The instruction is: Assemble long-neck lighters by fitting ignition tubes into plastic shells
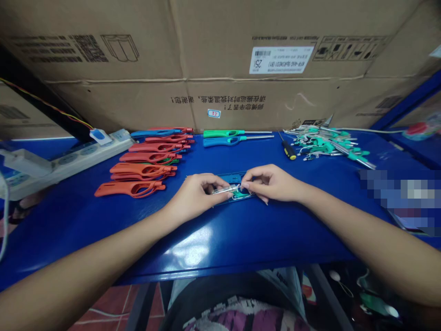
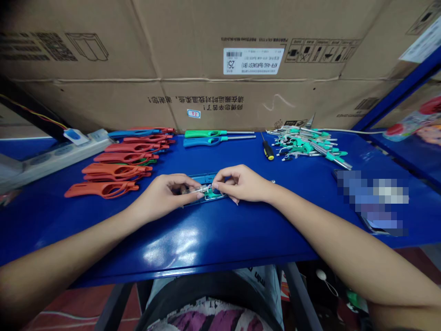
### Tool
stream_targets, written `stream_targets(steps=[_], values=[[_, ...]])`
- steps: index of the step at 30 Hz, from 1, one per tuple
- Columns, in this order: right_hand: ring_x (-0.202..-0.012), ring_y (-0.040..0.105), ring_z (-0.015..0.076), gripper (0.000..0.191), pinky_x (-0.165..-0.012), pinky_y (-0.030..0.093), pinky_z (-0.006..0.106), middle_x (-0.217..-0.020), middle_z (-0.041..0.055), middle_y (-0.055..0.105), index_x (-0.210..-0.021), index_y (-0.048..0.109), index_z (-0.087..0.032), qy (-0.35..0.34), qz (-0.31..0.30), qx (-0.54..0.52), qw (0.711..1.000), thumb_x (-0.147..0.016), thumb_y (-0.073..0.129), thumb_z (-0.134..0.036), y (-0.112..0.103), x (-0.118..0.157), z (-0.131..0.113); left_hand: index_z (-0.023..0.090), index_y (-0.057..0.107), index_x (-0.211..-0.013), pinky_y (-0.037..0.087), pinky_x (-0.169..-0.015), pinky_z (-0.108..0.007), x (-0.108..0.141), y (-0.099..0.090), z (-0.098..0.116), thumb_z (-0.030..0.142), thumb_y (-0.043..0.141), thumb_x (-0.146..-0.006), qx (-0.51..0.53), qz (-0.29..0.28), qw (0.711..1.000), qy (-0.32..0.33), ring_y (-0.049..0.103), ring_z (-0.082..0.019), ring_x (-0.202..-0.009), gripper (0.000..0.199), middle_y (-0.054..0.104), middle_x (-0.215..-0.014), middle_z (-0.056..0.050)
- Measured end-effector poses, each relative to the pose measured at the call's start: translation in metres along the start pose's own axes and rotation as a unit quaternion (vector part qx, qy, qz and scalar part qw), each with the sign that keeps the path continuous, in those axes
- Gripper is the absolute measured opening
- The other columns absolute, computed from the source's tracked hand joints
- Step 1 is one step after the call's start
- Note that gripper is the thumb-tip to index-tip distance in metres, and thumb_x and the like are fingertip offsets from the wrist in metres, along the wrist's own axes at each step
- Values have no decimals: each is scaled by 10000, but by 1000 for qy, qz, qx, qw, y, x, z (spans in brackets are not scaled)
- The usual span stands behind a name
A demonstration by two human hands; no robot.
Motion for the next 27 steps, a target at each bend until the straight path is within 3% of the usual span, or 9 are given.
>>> stream_targets(steps=[27], values=[[-374,472,47,374,-354,368,184,-656,9,650,-861,696,-114,20,41,-7,999,-848,712,-487,4,0,2,156,811,-853,382,-552,-224,8,3,10,296,806,-772,12,47,998,35,526,-98,-594,162,705,-741,-21]])
Point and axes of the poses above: each hand's wrist, its own x-axis away from the middle knuckle, its own y-axis out of the palm, z = x × y, the point moved 6 cm from there along -x, towards the middle knuckle
